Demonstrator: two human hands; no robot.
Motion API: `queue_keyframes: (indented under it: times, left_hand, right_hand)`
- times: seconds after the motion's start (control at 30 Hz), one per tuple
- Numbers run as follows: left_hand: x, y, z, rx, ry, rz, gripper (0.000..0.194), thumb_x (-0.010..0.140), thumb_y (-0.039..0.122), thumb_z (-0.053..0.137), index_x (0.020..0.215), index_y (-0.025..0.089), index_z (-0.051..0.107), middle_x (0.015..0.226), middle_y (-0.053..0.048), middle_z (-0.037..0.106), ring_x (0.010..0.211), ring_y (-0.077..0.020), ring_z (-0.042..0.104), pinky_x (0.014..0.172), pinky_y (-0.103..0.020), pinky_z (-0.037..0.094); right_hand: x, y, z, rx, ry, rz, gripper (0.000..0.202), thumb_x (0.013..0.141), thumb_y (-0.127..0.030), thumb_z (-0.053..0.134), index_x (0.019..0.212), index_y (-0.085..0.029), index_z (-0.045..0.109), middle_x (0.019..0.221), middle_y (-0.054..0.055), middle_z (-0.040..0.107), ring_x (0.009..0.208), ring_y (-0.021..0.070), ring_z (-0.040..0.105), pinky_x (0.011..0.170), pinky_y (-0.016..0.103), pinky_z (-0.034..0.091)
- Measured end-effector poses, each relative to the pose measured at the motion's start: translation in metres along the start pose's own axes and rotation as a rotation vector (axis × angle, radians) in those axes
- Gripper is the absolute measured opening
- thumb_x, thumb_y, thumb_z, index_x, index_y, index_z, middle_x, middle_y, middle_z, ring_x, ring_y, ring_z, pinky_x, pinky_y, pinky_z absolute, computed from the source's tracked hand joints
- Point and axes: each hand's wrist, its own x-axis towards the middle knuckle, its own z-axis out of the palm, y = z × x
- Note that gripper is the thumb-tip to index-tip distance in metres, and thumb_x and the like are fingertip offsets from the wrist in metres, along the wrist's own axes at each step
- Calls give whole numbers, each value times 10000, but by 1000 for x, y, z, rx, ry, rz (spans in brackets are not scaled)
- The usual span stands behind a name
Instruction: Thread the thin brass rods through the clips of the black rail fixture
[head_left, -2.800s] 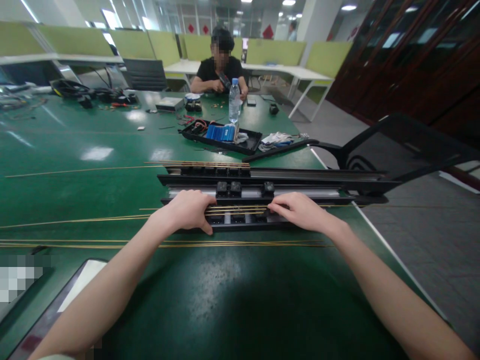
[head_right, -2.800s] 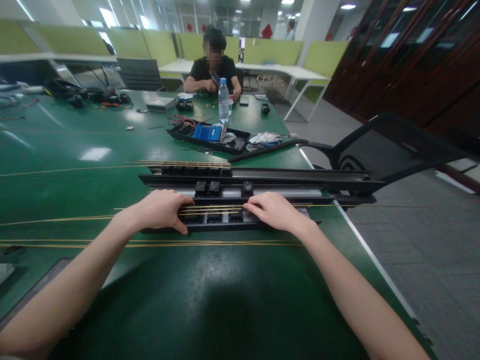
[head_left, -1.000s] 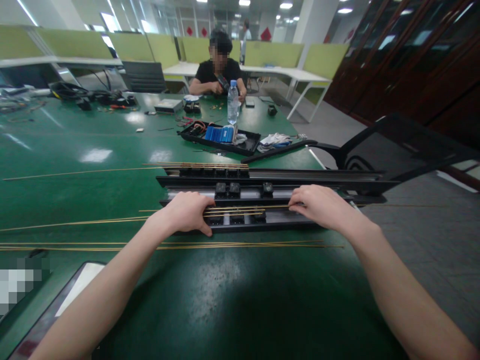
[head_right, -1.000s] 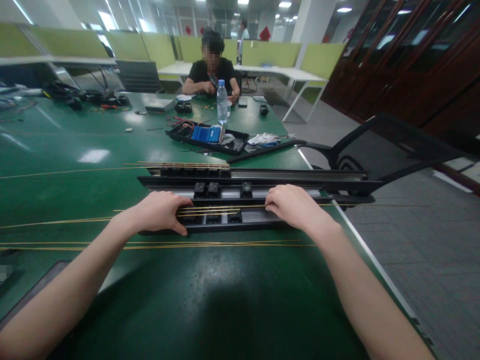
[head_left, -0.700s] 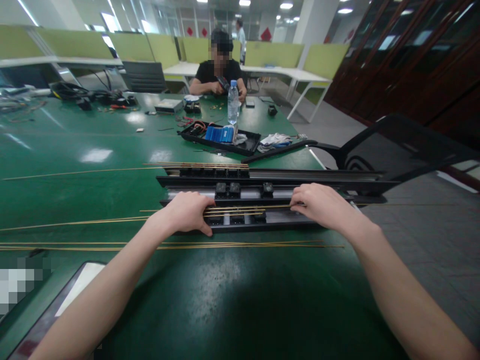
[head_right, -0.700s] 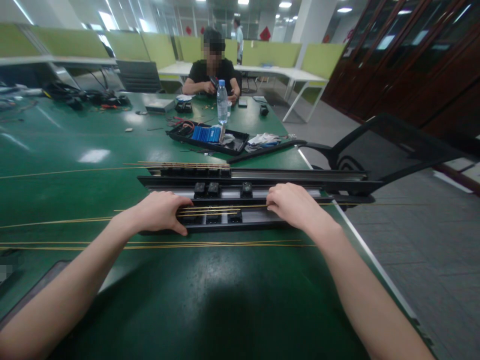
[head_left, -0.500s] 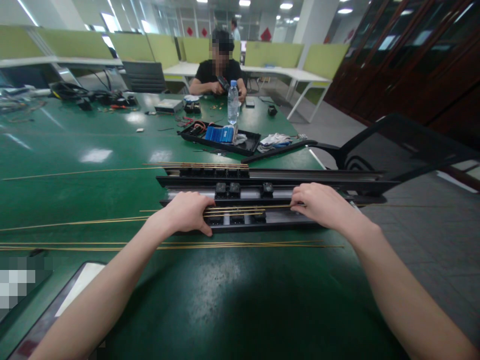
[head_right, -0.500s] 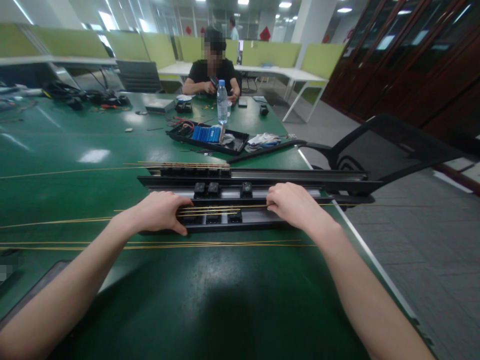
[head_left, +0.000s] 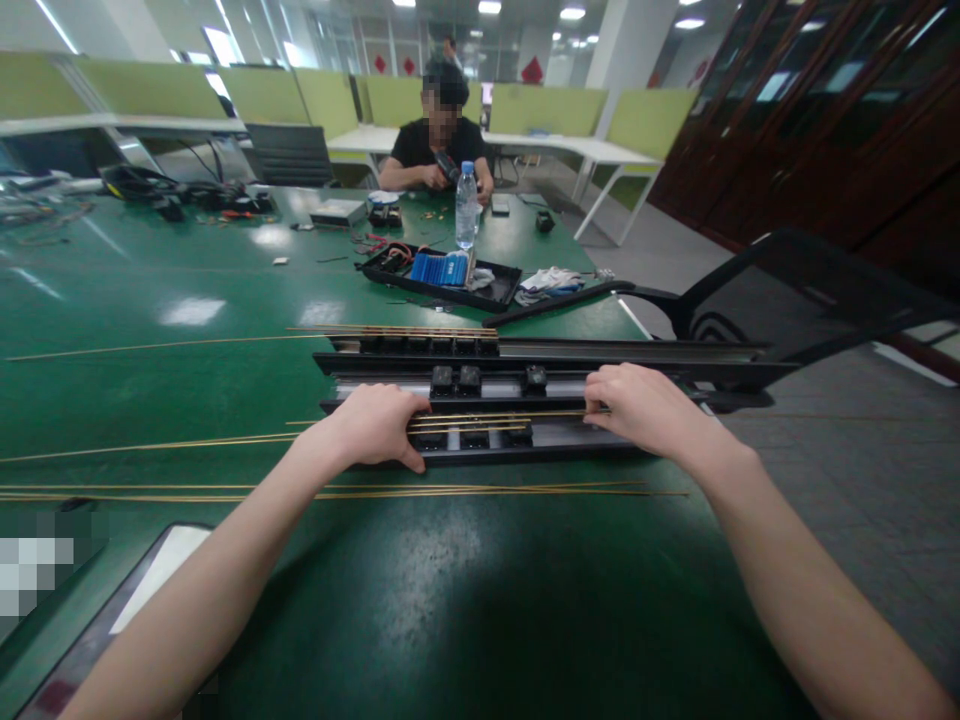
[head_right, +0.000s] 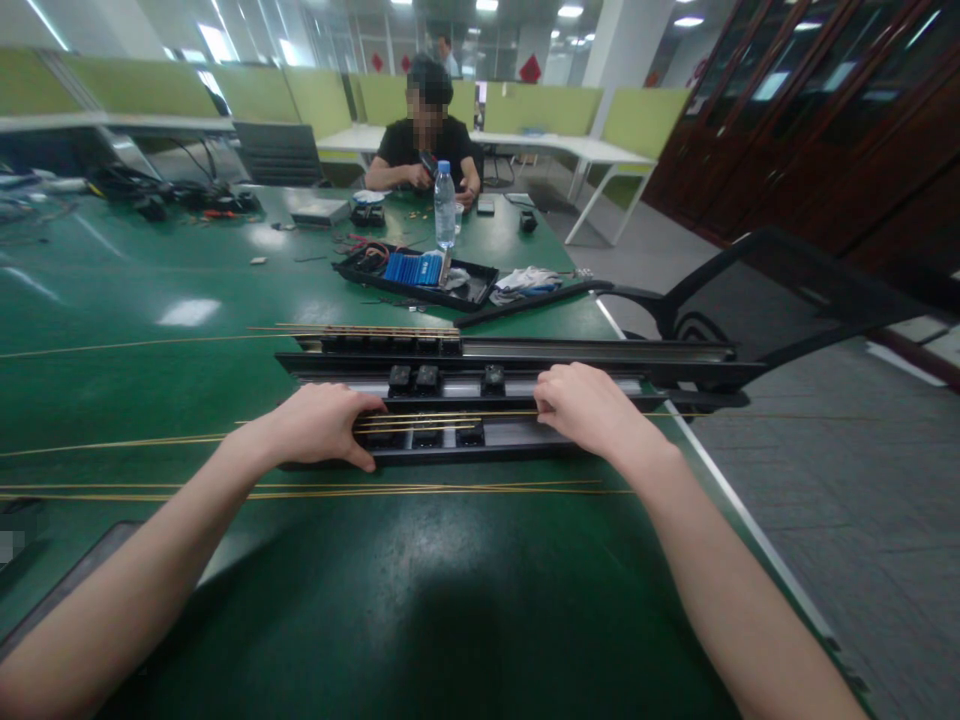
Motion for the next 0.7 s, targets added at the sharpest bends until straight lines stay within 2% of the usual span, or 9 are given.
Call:
queue_keyframes:
  times: [0.3,0.5,0.7]
  left_hand:
    - [0,-1,1,22,9,8,699,556,662,718,1144,291,642,1050,-79,737,935,-314,675,744,-365,490]
    - [-2,-1,-1,11,12,22,677,563,647,725,1129,284,651,1044,-80,738,939,-318,676,750,-374,497]
    - [-1,0,-1,15,-10,-2,753,554,677,715,1192,287,625,1097,-92,726,984,-326,666,790,-384,495]
  right_hand:
    - [-1,2,1,20,8,24,120,772,-172,655,659,-212,638,798,4,672,755,169,588,641,270,355]
    - [-3,7,-3,32,-99,148,101,752,-192,657,655,-220,655,806,5,680,764,177,616,625,268,366]
    - [-10,23,0,47,-149,274,51,726,-231,664,677,-242,672,738,-8,678,706,176,599,562,257,323]
